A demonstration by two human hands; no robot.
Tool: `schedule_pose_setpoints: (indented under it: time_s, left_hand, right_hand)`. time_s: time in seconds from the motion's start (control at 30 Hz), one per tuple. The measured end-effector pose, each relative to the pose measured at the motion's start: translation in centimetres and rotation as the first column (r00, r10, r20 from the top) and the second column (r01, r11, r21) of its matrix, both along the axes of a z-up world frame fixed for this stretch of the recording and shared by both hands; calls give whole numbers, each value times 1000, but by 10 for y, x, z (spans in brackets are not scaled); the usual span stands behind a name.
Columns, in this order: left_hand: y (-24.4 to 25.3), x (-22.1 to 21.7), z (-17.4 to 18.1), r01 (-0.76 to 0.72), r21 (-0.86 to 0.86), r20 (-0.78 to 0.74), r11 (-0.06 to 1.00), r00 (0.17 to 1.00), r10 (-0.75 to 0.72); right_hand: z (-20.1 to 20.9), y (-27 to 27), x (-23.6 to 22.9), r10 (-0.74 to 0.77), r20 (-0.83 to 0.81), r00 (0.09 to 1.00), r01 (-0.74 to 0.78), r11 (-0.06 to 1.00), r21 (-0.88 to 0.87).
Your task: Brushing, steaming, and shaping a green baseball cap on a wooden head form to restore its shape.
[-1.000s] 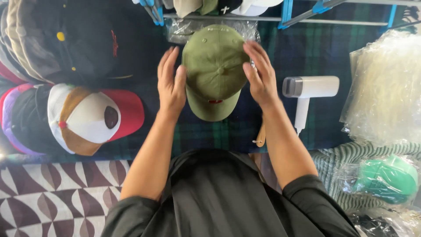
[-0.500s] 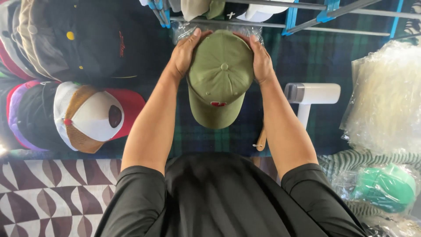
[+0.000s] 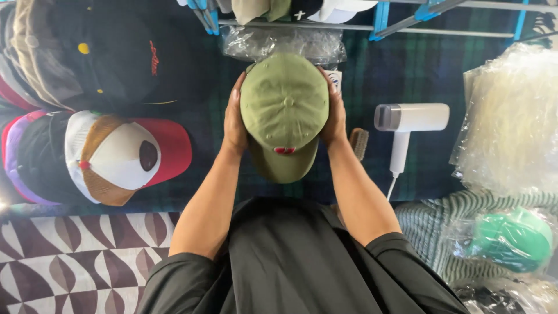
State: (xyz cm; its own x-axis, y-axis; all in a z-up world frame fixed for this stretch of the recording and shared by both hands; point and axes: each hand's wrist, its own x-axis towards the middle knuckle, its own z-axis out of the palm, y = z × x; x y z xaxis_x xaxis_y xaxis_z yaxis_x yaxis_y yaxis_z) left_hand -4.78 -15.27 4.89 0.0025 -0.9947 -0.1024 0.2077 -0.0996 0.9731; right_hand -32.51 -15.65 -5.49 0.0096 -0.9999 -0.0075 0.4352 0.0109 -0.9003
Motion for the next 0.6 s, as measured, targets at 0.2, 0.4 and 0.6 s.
schedule_pose_setpoints:
  time_s: [0.2,0.4,0.6]
  left_hand:
    - [18,1,-29,9,-73,90,997,996,-2]
    - [37,8,-44,-85,10,199,996,977,81]
    - [128,25,-90,-89,468,-233,879,947,220]
  right_hand:
    - [31,32,34,-83,-58,995,83,997,2]
    - [80,48,52,-325,-619,715,264,945,-191]
    - [70,147,55,-183,-47,982,189,928,321]
